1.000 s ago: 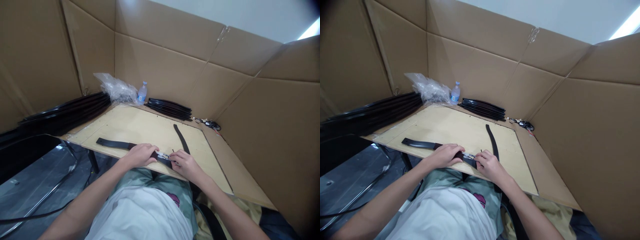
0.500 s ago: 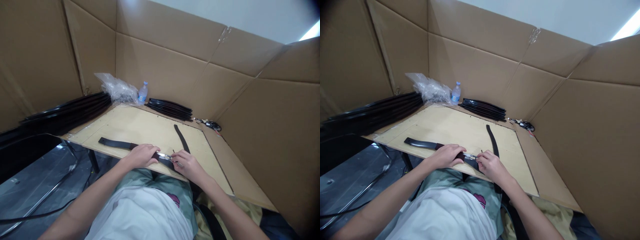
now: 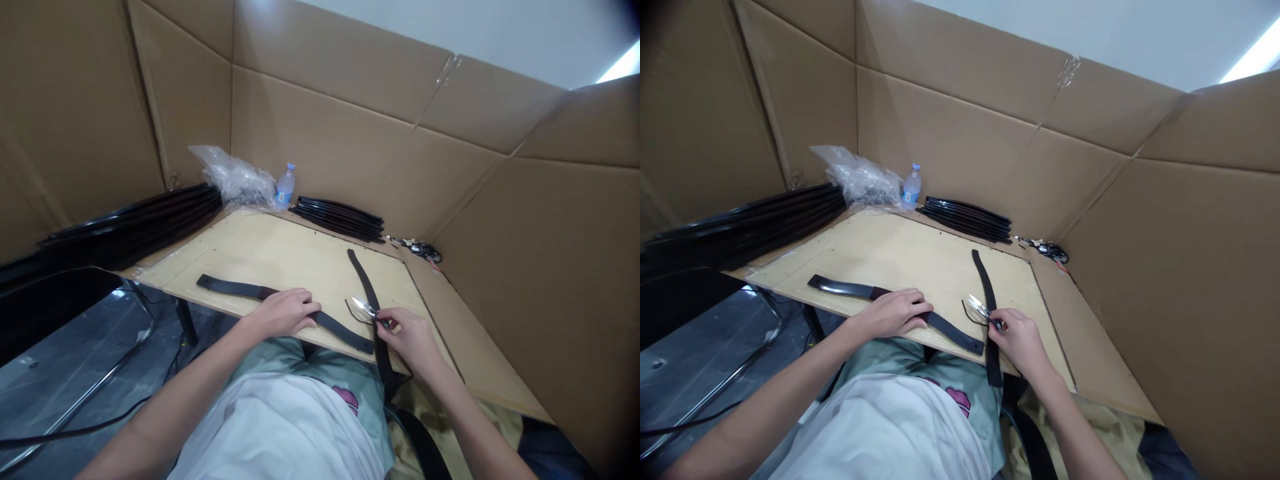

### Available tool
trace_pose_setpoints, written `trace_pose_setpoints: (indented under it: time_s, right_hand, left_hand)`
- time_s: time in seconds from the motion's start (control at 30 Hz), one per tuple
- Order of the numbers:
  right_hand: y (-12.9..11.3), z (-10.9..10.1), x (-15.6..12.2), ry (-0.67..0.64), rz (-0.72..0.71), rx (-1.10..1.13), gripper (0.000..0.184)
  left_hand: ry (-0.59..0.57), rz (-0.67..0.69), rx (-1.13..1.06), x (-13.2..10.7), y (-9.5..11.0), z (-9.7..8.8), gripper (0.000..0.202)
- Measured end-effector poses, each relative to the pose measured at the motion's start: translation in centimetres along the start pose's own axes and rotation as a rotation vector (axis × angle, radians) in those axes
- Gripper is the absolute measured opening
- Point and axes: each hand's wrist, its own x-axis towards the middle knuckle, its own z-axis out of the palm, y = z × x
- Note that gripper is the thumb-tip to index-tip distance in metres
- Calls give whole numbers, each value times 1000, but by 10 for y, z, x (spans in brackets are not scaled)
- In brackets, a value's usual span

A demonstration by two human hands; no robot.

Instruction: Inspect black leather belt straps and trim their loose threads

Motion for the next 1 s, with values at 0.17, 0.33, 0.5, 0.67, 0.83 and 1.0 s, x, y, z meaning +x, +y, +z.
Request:
trace_pose_setpoints:
  time_s: [0.17,0.33,0.5,0.67,0.83,1.0]
  right_hand:
    - [0,3,1,-33,212,-97,13]
    - [3,8,3,-83,309,-84,15]
    - [2,10,2,-58,287,-95,16]
    - [-38,9,13,7,177,124,24]
    - [-82,25,42,-390,48,466,23]
    - [-90,40,55,-545,133,749,26]
  left_hand:
    - [-7,0,39,1,2,-2,28]
    - [11,-11,32,0,2,0,29]
    - [54,-48,-25,0,0,3,31]
    - [71,-51,-65,0,-2,5,33]
    - [110,-1,-64,0,-2,7,31]
    - [147,19,-45,4,1,5,32]
